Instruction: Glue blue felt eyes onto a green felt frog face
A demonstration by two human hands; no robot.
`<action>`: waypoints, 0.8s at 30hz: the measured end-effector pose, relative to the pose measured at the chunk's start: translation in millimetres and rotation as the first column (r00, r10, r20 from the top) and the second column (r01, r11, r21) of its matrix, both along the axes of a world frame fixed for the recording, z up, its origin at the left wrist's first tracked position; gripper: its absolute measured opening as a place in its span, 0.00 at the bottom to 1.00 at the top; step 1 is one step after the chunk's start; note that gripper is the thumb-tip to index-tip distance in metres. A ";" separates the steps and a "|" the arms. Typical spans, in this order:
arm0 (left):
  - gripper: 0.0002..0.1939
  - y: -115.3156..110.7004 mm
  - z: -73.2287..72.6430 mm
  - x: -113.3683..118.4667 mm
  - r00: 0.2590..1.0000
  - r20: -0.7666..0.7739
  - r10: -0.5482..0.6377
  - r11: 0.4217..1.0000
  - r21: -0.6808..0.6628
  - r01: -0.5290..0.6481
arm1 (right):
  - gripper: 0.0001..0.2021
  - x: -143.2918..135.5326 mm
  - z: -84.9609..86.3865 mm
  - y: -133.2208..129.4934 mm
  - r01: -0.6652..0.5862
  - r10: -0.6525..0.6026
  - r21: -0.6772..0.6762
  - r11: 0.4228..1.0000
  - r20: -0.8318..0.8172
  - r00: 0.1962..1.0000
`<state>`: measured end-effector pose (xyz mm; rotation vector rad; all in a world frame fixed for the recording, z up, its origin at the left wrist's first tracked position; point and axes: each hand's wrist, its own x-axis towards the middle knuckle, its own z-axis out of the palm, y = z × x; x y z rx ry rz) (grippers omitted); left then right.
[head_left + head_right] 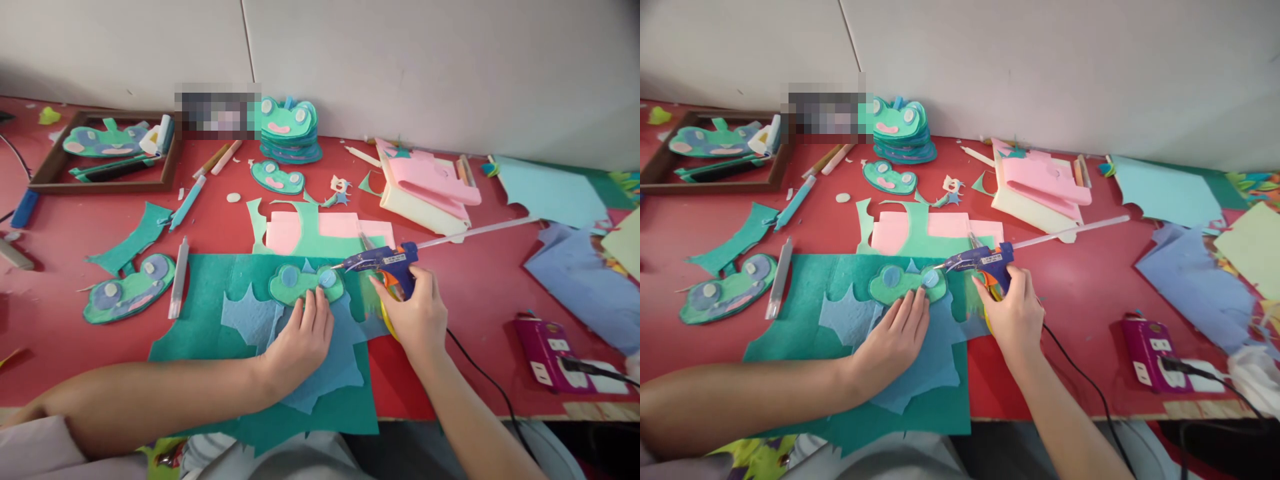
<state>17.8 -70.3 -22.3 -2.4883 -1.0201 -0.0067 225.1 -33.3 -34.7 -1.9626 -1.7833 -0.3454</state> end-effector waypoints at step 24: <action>0.19 -0.2 1.2 1.0 1.000 0.012 0.003 1.000 -0.003 -0.003 | 0.21 4.0 8.6 6.5 -0.003 -0.018 -0.060 0.998 -0.338 0.941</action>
